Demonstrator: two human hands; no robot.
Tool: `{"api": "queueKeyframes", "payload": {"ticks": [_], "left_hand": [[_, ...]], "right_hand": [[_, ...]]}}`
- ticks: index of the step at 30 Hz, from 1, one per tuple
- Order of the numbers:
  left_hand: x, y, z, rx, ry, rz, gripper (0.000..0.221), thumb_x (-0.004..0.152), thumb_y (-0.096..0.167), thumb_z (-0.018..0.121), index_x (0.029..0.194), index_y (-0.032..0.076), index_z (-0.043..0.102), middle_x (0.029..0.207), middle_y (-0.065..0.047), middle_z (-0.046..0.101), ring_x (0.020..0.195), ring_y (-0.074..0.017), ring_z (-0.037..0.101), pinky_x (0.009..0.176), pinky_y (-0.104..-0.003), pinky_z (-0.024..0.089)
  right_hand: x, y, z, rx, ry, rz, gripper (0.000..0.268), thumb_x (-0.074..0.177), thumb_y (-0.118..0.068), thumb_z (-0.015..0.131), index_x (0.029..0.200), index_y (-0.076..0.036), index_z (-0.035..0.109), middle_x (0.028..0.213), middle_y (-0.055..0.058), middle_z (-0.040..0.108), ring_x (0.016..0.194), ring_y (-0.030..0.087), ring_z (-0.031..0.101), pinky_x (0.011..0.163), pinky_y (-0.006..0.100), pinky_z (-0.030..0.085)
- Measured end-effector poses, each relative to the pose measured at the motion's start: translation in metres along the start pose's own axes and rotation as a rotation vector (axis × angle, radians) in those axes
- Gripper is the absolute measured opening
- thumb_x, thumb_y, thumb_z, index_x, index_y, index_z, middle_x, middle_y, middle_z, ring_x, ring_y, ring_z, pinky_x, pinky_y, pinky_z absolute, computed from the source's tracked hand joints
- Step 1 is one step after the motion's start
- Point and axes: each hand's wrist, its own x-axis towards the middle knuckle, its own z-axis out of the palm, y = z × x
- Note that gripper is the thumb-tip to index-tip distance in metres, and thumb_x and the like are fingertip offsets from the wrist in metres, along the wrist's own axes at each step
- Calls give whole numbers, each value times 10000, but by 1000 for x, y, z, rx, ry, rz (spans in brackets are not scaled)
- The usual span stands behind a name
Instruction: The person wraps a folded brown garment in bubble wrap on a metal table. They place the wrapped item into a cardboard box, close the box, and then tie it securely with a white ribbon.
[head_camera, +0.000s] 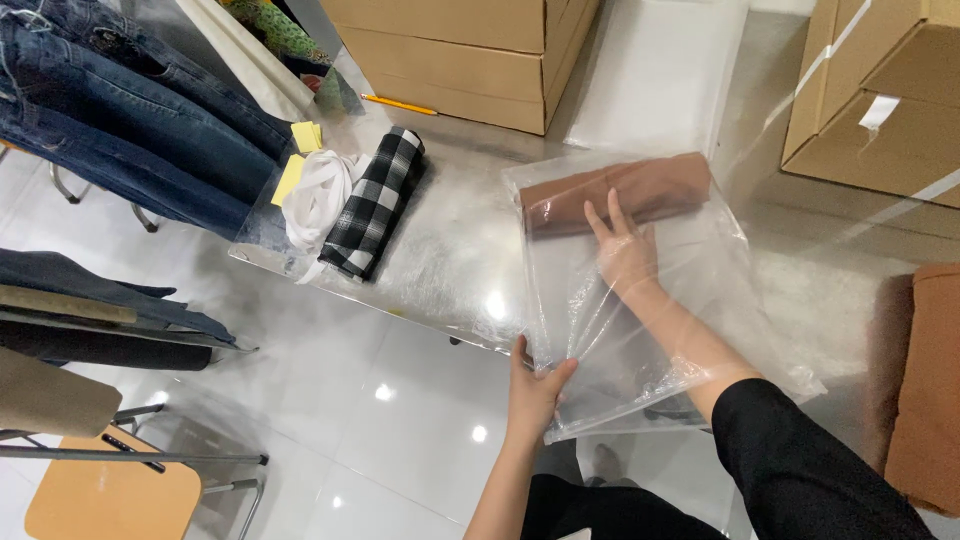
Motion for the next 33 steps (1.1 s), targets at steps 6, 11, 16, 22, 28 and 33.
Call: {"api": "queueKeyframes", "payload": {"ticks": [6,11,16,22,28,33], "left_hand": [[-4,31,-11,-89,-1,-204,1062,795,254,880,1682,257,295,935,-56,660,594,-103,455,573,-252,439],[11,20,-13,-50,-32,-151,808,829,264,857,1554,189,508,618,2,488,452,-99,421,427,-265,345],[45,-52,-29,105,-36,0,476,958,299,833,1365,97,689,655,-33,638,481,-101,597,392,-186,465],[45,-73,-31,155,38,-4,261,1040,304,691,1192,133,818,820,-83,734,670,-139,657,516,-220,563],[28,-66,-26,162,53,65,340,1021,408,729,1250,172,814,1120,-120,779,929,-238,748,695,-302,621],[2,-46,-18,154,86,98,525,1049,602,603,1261,157,784,1192,-131,795,964,-271,773,714,-345,611]], "right_hand": [[47,8,9,-282,24,-12,1112,819,39,615,1711,-442,157,1817,-3,-4,1417,167,487,824,454,523],[41,-6,-16,3,-41,56,924,940,62,515,1688,-408,245,1802,-38,-15,1421,256,433,1119,684,346],[-16,3,-7,137,-52,153,599,1118,-257,394,1690,-390,280,1821,43,59,1646,268,171,1293,650,170],[-142,47,6,164,289,336,745,1067,-434,558,1666,-16,408,1731,429,56,1635,515,-46,1266,728,39],[-238,92,44,15,514,123,651,1010,-446,629,1592,-162,563,1629,422,394,1572,579,280,1239,665,255],[-282,107,27,128,246,-46,587,1068,-380,532,1629,-214,472,1692,250,396,1578,433,344,1251,624,287]]}}
